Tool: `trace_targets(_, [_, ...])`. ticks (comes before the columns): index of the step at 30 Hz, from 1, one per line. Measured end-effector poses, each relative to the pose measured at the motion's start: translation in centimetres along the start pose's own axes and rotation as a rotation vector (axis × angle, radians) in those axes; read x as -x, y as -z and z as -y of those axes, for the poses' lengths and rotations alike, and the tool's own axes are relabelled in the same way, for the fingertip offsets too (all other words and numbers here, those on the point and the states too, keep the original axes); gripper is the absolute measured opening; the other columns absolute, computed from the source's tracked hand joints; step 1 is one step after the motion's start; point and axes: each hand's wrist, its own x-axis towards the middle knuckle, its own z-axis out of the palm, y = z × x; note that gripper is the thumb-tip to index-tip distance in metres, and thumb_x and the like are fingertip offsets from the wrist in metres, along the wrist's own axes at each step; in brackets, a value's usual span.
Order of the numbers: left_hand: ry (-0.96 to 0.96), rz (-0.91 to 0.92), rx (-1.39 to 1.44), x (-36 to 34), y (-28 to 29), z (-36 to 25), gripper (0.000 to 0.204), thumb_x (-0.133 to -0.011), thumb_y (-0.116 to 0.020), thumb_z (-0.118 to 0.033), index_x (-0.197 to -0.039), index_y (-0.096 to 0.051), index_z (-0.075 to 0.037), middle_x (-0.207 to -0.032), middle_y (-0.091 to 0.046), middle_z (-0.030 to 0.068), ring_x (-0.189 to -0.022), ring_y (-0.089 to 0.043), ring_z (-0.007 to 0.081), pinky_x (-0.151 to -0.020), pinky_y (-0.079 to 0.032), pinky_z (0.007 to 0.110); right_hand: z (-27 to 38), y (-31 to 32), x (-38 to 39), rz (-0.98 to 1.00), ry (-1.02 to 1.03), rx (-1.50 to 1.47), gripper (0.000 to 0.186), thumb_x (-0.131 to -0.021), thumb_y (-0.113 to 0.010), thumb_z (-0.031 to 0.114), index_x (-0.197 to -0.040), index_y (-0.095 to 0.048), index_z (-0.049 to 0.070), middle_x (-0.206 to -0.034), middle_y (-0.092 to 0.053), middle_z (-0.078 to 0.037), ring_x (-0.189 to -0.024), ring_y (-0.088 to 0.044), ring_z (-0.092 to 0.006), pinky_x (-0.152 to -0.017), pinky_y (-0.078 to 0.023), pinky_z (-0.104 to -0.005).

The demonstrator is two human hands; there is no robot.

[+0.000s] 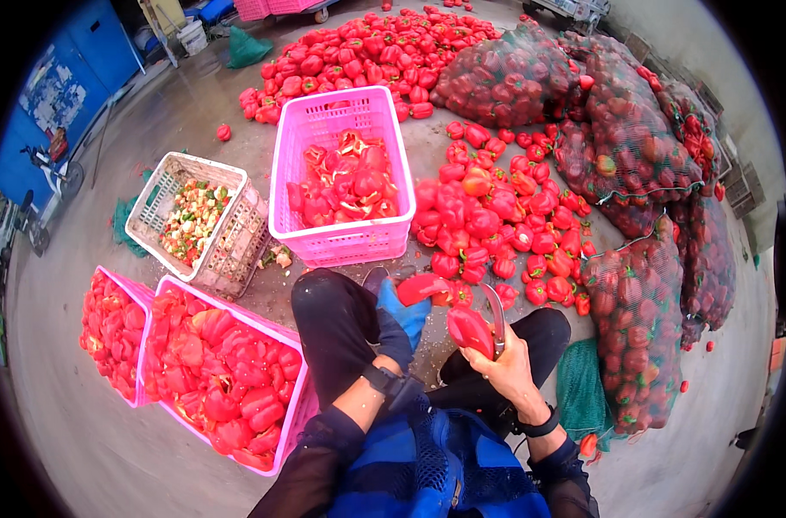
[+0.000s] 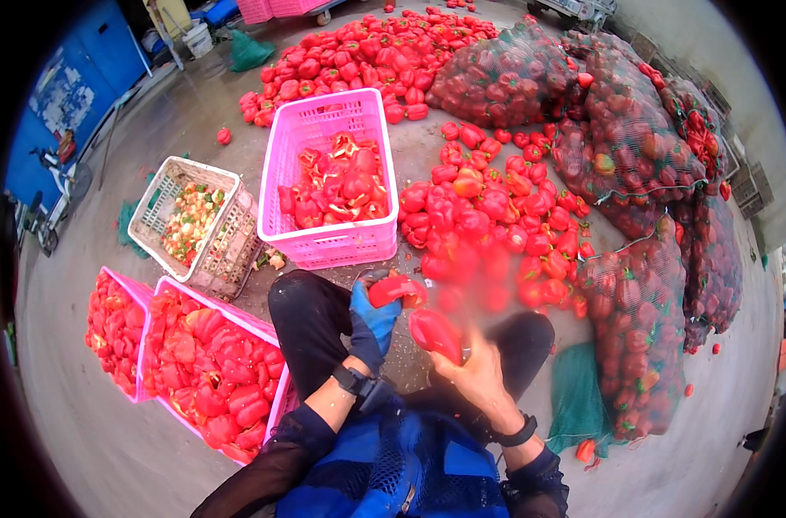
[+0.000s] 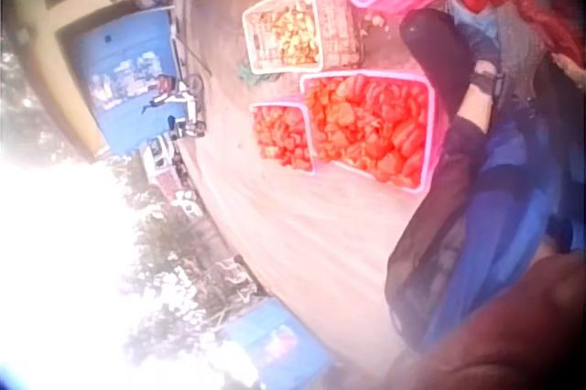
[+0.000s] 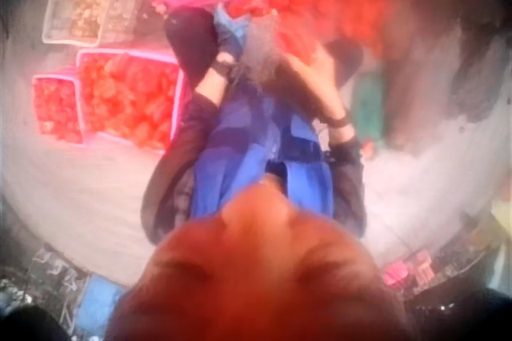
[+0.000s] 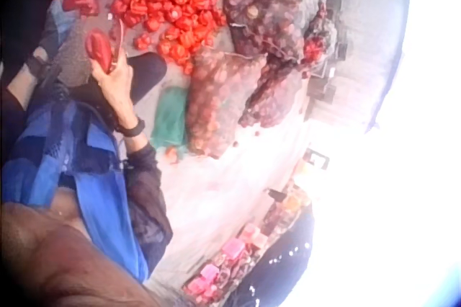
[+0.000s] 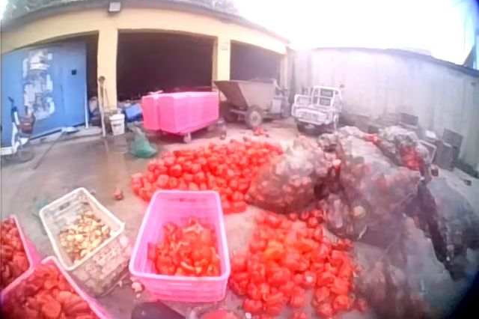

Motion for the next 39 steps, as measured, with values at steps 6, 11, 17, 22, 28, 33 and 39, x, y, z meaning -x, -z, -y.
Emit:
trace_targets(6, [0.275,0.126,0.083,-3.3,2.4,-5.9,0.037,-0.088,-0.063,-0.026,-0.117,-0.054,-0.006,-0.093,-0.066,0.0078,-0.067,-0.066,0.016,-0.051,-0.049,0.024,10.5,3.7,-5.9,-0.241,0.324,-0.155,0.071,-0.072,-0.081,0.026,-0.129,-0.049,0.001,-0.11,-0.066,-0.018,-0.098,-0.067,-0.0277,-0.083,-0.052,-0.0371])
trace_targets(11, [0.478,0.517,0.477,-0.5,2.7,-6.2,0.042,-0.097,-0.05,-0.037,-0.127,-0.053,-0.008,-0.106,-0.066,0.0113,-0.067,-0.062,0.0151,-0.049,-0.046,0.022,13.2,1.8,-13.4,-0.061,0.485,0.12,0.083,-0.07,-0.084,0.038,-0.134,-0.046,0.001,-0.121,-0.062,-0.019,-0.108,-0.063,-0.029,-0.089,-0.05,-0.039])
trace_targets(17, [0.439,0.714,0.444,1.1,2.7,-7.2,0.042,-0.099,-0.047,-0.037,-0.131,-0.048,-0.01,-0.096,-0.06,0.0017,-0.072,-0.058,0.0118,-0.055,-0.044,0.022,4.9,-1.9,-8.1,0.449,-0.016,-0.362,0.076,-0.071,-0.085,0.028,-0.133,-0.05,0.002,-0.123,-0.061,-0.014,-0.113,-0.06,-0.0235,-0.095,-0.048,-0.0378])
trace_targets(22, [0.499,0.718,0.336,2.4,2.7,-4.8,0.041,-0.099,-0.046,-0.036,-0.132,-0.049,-0.012,-0.102,-0.062,0.0017,-0.081,-0.063,0.0129,-0.063,-0.052,0.024,0.9,-3.2,-6.2,0.25,0.023,-0.286,0.066,-0.073,-0.081,0.021,-0.126,-0.051,-0.001,-0.11,-0.063,-0.012,-0.1,-0.062,-0.0204,-0.088,-0.049,-0.0347])
trace_targets(28, [0.461,0.692,0.102,4.9,1.7,-6.6,0.033,-0.098,-0.046,-0.036,-0.118,-0.057,-0.012,-0.098,-0.064,0.0031,-0.072,-0.063,0.011,-0.053,-0.048,0.021,1.2,-2.3,-4.9,0.087,0.152,0.024,0.067,-0.067,-0.083,0.026,-0.122,-0.054,0.0,-0.112,-0.061,-0.016,-0.103,-0.062,-0.0258,-0.09,-0.049,-0.0359])
trace_targets(33, [0.317,0.619,-0.017,4.6,0.0,-6.9,0.04,-0.095,-0.048,-0.049,-0.102,-0.057,-0.011,-0.078,-0.059,0.0015,-0.056,-0.054,0.0075,-0.043,-0.039,0.021,0.6,-1.8,-6.1,0.147,0.009,-0.432,0.065,-0.076,-0.078,0.009,-0.132,-0.046,0.0,-0.115,-0.061,-0.01,-0.107,-0.06,-0.018,-0.091,-0.05,-0.0331])
trace_targets(39, [0.43,0.79,-0.316,2.4,1.4,-7.9,0.038,-0.095,-0.05,-0.047,-0.101,-0.056,-0.009,-0.069,-0.056,0.001,-0.056,-0.052,0.0071,-0.044,-0.04,0.022,0.7,-2.7,-5.0,0.028,0.007,-0.549,0.059,-0.074,-0.077,0.007,-0.126,-0.05,-0.001,-0.114,-0.063,-0.008,-0.105,-0.061,-0.0162,-0.091,-0.05,-0.0319])
